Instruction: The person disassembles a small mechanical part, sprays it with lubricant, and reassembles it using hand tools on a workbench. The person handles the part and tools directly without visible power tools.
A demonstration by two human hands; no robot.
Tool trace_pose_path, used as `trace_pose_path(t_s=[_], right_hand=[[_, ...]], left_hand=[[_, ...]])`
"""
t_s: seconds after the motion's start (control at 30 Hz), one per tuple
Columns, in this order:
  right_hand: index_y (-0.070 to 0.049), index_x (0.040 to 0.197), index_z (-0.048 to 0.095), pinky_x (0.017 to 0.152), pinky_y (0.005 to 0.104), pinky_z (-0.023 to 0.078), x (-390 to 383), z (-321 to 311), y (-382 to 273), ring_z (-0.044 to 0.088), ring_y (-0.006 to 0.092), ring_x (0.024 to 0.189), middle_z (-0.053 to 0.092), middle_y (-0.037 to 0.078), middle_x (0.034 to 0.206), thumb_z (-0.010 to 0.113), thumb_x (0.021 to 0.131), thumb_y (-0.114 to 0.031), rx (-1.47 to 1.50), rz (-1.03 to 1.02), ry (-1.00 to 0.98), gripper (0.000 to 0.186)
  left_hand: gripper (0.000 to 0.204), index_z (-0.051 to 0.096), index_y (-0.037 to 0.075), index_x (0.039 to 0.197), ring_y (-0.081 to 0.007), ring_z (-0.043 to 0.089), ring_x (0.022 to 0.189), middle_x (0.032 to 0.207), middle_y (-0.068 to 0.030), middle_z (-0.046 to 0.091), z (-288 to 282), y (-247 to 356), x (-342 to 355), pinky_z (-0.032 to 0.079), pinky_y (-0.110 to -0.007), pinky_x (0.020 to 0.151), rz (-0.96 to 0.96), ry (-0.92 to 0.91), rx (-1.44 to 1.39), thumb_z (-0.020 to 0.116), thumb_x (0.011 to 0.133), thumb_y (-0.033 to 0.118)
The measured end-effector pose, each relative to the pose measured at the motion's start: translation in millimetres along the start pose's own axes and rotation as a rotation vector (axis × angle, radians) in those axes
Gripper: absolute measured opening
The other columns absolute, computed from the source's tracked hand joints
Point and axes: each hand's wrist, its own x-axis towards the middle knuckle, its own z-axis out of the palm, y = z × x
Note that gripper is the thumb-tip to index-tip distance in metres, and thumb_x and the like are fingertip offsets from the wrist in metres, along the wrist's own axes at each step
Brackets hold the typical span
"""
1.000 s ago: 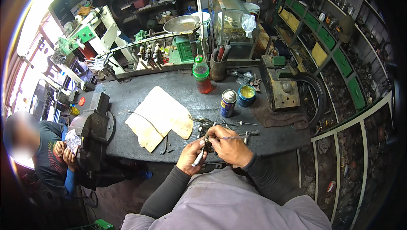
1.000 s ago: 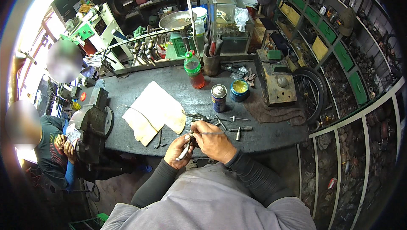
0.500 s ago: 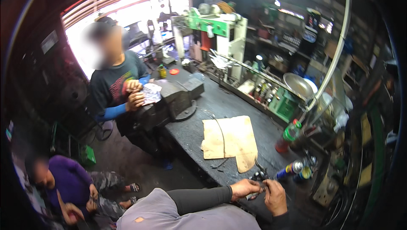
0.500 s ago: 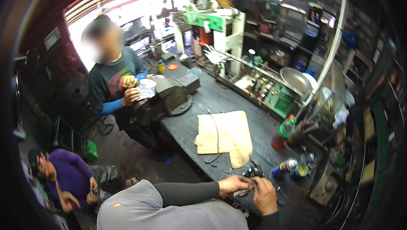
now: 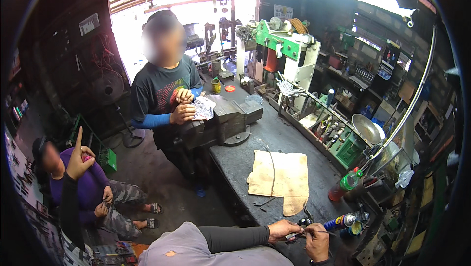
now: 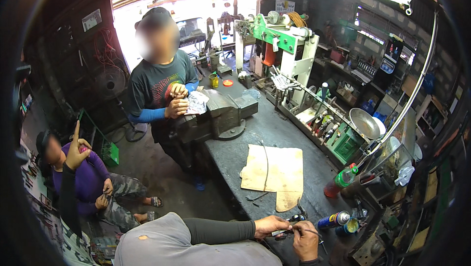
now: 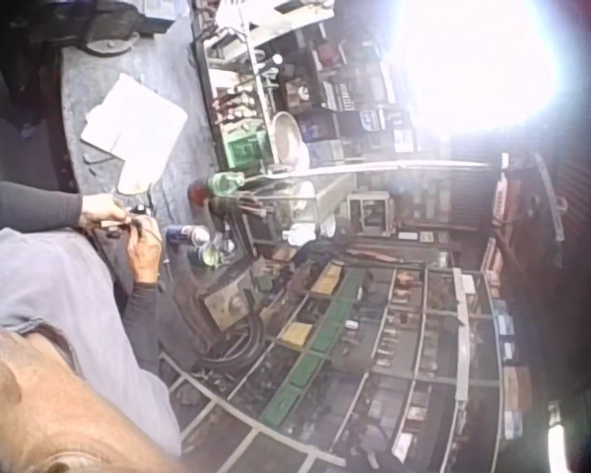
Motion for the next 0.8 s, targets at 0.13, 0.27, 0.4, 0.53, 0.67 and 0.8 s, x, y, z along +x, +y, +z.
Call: trace_pose_path(t_s=[0.13, 0.27, 0.4, 0.53, 0.67, 0.8], right_hand=[[0.000, 0.098, 0.075, 0.080, 0.0445, 0.059, -1.3, 0.4, 2.5, 0.074, 0.0398, 0.087, 0.076, 0.019, 0.094, 0.075, 0.090, 0.005, -0.015, 0.035, -0.027, 0.010], [0.003, 0.099, 0.075, 0.077, 0.0432, 0.059, -5.5, -4.4, 16.1, 0.075, 0.0369, 0.081, 0.078, 0.018, 0.090, 0.074, 0.092, 0.004, 0.032, 0.183, -0.013, 0.007], [0.005, 0.097, 0.074, 0.069, 0.0363, 0.056, -11.4, -3.7, 18.7, 0.071, 0.0222, 0.073, 0.076, 0.013, 0.083, 0.072, 0.098, 0.001, 0.124, 0.357, 0.047, 0.004], [0.005, 0.097, 0.073, 0.065, 0.0318, 0.053, -21.9, 4.4, 30.2, 0.065, 0.0136, 0.070, 0.072, 0.008, 0.079, 0.071, 0.102, -0.001, 0.210, 0.457, 0.138, 0.008], [0.004, 0.096, 0.070, 0.064, 0.0304, 0.053, -18.5, 16.2, 16.0, 0.064, 0.0127, 0.067, 0.071, 0.006, 0.079, 0.069, 0.104, -0.001, 0.347, 0.577, 0.284, 0.010], [0.004, 0.095, 0.071, 0.064, 0.0292, 0.053, -22.8, 30.1, 17.4, 0.064, 0.0111, 0.068, 0.069, 0.004, 0.077, 0.070, 0.104, -0.001, 0.441, 0.621, 0.326, 0.010]], left_hand=[[0.033, 0.077, 0.005, 0.116, -0.0047, 0.057, 0.066, 0.086, 0.0042, 0.066, 9.4, 18.6, -18.6, 0.043, -0.025, 0.055, -0.057, 0.054, 0.159, 0.074, 0.109, 0.037], [0.032, 0.077, 0.009, 0.122, -0.0052, 0.042, 0.054, 0.074, 0.0057, 0.054, 10.8, 29.5, -25.7, 0.033, -0.027, 0.048, -0.117, 0.079, 0.298, 0.069, 0.110, 0.038], [0.034, 0.073, 0.007, 0.136, -0.0074, 0.039, 0.049, 0.072, 0.0031, 0.052, -4.7, 26.0, -15.9, 0.031, -0.029, 0.045, -0.116, 0.035, 0.332, 0.061, 0.108, 0.022], [0.056, 0.062, -0.002, 0.149, -0.0254, 0.074, 0.090, 0.103, -0.0123, 0.077, -17.0, 32.1, -11.7, 0.061, -0.038, 0.085, 0.176, -0.053, 0.948, 0.071, 0.101, 0.024], [0.078, 0.063, -0.005, 0.146, -0.0300, 0.074, 0.120, 0.126, -0.0191, 0.078, -14.6, 17.6, -9.4, 0.056, -0.040, 0.108, 0.740, 0.017, 1.050, 0.091, 0.091, 0.041], [0.061, 0.068, -0.006, 0.134, -0.0253, 0.076, 0.107, 0.109, -0.0167, 0.080, 3.0, 29.5, -18.5, 0.060, -0.039, 0.098, 0.597, 0.137, 0.812, 0.092, 0.091, 0.030]])
